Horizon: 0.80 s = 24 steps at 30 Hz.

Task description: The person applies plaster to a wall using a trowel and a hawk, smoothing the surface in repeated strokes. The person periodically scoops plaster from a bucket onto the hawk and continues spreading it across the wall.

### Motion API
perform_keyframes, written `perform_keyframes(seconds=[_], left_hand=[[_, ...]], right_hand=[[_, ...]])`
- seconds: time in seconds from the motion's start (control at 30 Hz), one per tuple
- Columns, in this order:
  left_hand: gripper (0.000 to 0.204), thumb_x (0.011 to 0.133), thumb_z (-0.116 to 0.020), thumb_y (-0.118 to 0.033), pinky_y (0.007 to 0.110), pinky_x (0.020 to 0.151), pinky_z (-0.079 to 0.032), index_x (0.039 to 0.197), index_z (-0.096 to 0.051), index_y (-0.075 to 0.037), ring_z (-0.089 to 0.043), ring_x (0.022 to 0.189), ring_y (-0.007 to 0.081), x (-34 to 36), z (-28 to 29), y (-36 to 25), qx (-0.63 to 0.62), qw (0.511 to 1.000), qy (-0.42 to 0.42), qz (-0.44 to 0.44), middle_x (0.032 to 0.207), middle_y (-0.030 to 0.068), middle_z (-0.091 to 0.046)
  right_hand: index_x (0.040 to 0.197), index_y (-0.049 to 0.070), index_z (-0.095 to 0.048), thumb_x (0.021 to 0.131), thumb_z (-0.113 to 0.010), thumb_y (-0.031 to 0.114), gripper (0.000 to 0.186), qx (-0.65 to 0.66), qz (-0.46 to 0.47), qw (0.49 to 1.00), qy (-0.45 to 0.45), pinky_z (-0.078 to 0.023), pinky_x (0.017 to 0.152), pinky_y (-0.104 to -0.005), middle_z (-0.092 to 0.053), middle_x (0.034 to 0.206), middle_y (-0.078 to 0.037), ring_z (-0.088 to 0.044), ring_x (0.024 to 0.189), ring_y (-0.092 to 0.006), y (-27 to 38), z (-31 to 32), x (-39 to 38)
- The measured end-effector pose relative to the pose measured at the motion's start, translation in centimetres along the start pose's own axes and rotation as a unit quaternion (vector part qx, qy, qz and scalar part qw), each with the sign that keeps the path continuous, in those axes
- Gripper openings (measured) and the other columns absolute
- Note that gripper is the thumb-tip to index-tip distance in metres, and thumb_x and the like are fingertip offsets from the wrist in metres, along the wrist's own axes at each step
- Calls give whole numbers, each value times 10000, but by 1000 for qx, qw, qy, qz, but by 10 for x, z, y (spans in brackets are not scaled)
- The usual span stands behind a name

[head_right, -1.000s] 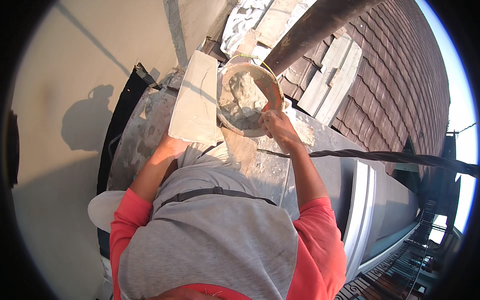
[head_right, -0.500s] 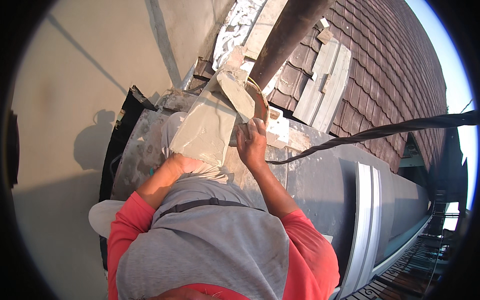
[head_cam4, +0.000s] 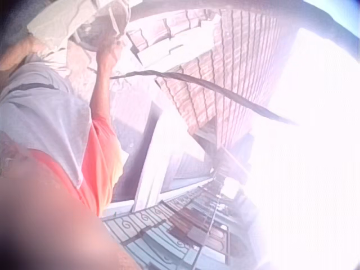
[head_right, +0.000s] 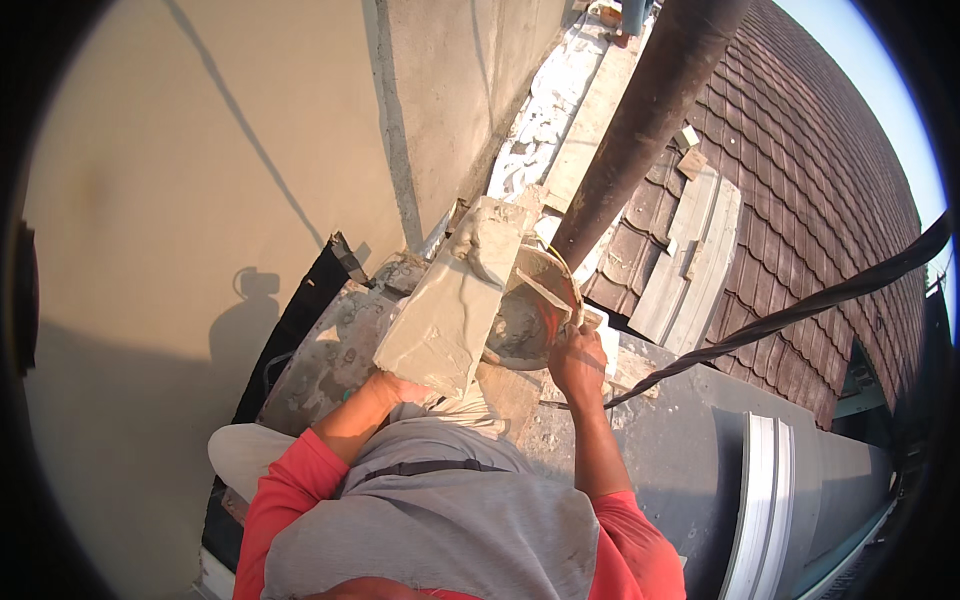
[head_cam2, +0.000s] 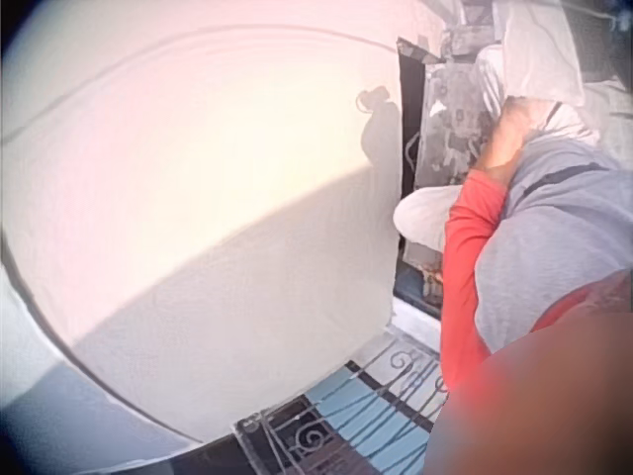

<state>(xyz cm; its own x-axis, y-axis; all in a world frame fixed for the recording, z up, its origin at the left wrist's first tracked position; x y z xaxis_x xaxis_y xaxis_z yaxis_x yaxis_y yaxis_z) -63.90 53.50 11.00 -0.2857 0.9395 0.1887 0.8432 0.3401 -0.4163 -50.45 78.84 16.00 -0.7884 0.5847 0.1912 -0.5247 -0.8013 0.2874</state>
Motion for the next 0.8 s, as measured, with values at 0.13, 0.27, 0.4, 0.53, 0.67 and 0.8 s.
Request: perform_keyframes(seconds=[0.13,0.27,0.4,0.53,0.67,0.8], left_hand=[[537,1024,-657,-352,484,1205,-395,1500,-525,-143,-542,1387,237,-8,2,-10,25,999,19,-8,1495,43,-589],[514,1085,-536,-381,485,1236,-364,1535,-484,-139,-508,1426,250,-20,9,-19,35,998,50,-30,1543,58,-545],[504,1079,-549,-380,485,1168,-437,1516,-506,-130,-553,1375,244,-31,7,-34,60,997,14,-47,1506,45,-581],[487,1073,-562,-382,470,1114,-480,1484,-541,-122,-582,1331,233,-35,-7,-46,100,993,-34,-52,1464,40,-616],[366,1038,-625,-292,456,994,-549,1347,-642,-98,-651,1201,229,-36,-45,-51,138,979,62,-138,1310,53,-701],[323,983,-676,-218,468,890,-604,1241,-678,-24,-715,1075,288,-57,-114,-73,640,674,-96,-357,1174,149,-740]], right_hand=[[939,34,-815,923,-624,278,310,-146,-4,978,147,-585,824,-503,-781,958,-214,-763,931,-393,19,-10,28],[1095,1,-778,919,-627,202,307,-66,70,992,86,-564,918,-481,-783,1053,-201,-753,1026,-354,53,-4,55],[1264,1,-710,984,-620,237,377,552,53,805,211,-518,1037,-445,-764,1171,-153,-717,1131,-318,127,-26,50],[1398,25,-603,1007,-565,417,554,832,-77,467,291,-587,915,-492,-693,1283,-151,-703,1090,-354,197,-43,23],[1221,20,-636,1008,-588,297,353,876,-57,354,322,-574,842,-477,-683,1074,-131,-671,970,-324,249,-18,20],[1188,8,-619,998,-593,240,301,852,7,305,425,-558,827,-459,-657,1036,-130,-643,939,-305,270,19,-20]])
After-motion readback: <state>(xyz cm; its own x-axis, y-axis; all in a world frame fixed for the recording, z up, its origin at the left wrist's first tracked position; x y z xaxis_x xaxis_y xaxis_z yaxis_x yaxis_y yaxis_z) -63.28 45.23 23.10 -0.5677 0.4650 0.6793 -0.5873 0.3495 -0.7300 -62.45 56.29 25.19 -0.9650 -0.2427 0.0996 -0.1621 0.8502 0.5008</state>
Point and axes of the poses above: each hand's wrist, its own x-axis towards the middle knuckle, its own z-axis out of the back of the hand, y = z × x, the point moved 5 cm from there along x, towards the middle knuckle
